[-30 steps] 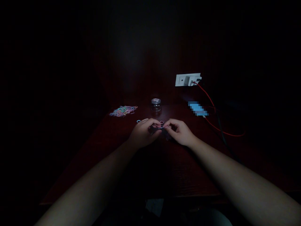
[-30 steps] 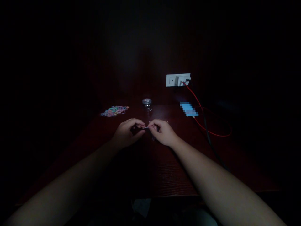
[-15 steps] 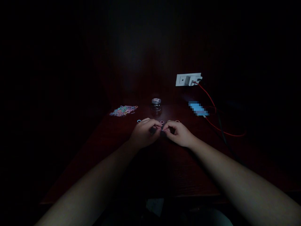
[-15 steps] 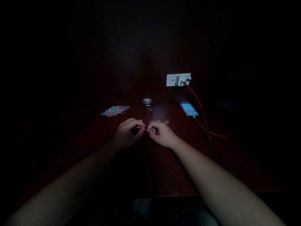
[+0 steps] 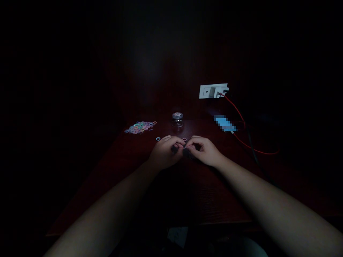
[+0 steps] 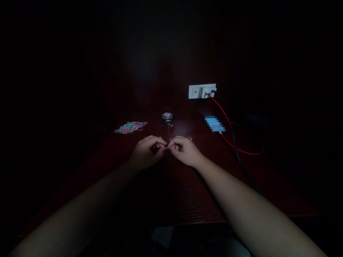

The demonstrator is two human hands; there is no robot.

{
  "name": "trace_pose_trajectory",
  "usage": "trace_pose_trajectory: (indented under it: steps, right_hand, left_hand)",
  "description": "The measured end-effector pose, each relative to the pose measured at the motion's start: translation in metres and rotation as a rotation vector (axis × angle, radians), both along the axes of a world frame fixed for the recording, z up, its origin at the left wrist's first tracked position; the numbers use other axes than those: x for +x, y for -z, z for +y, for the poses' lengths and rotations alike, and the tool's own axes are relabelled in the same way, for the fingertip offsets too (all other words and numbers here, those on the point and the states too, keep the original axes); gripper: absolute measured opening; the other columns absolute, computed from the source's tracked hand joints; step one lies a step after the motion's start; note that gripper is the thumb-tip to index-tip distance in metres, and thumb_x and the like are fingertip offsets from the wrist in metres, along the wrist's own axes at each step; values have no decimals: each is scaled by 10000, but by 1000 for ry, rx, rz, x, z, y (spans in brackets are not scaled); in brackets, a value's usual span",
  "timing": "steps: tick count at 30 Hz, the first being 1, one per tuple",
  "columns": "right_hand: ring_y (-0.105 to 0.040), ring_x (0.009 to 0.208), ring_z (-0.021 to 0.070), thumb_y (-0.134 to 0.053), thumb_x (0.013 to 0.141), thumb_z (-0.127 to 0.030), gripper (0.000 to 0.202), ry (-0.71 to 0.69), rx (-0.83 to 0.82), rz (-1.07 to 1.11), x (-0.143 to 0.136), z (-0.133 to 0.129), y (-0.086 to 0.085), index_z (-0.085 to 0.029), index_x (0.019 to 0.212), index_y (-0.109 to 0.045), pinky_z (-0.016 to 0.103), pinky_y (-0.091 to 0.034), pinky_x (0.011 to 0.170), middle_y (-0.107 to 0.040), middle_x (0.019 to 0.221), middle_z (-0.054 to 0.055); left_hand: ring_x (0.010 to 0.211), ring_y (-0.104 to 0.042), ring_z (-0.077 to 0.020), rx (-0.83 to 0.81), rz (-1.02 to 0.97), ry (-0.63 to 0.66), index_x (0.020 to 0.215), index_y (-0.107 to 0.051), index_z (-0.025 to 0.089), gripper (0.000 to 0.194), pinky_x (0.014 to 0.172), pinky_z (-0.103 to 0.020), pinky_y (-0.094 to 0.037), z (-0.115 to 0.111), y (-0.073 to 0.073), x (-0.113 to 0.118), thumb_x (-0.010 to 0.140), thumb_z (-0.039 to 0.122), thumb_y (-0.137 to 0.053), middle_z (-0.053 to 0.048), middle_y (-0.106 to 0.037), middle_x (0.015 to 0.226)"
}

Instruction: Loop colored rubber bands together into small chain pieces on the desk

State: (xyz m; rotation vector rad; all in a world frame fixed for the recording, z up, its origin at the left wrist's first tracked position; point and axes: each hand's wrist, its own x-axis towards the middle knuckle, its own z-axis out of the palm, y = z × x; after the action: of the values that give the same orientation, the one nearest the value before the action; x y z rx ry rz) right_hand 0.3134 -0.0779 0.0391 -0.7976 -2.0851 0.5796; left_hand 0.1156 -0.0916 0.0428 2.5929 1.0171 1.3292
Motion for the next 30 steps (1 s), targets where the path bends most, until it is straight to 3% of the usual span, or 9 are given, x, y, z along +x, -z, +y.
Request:
trace_pose_trajectory:
  steps: [9,21,30]
  right_hand:
    - [-513,656,124,-592,827,-229,125,81,16,91,-2,1,1,-158,799,-691,258,-411,607,-555,732,25]
    - [-504,625,114,-582,819,-205,97,96,25,51,-4,-1,2,-164,757,-643,247,-407,602,-540,690,4]
    - [-510,659,112,-571,796,-152,81,85,21,59,-3,-1,2,-162,729,-616,243,-411,626,-531,723,4]
  left_hand:
    - [742,-617,-141,-88,33,-27,931,-610,203,198,719,-287,-500,5,5,3,747,132,-599,8,-669,797]
    - [721,-579,-148,-92,111,-29,844,-632,208,54,694,-291,-466,4,5,3,799,198,-602,2,-630,748]
    - [675,-572,-127,-133,105,-48,785,-632,196,57,638,-255,-448,4,7,2,817,190,-585,4,-624,722]
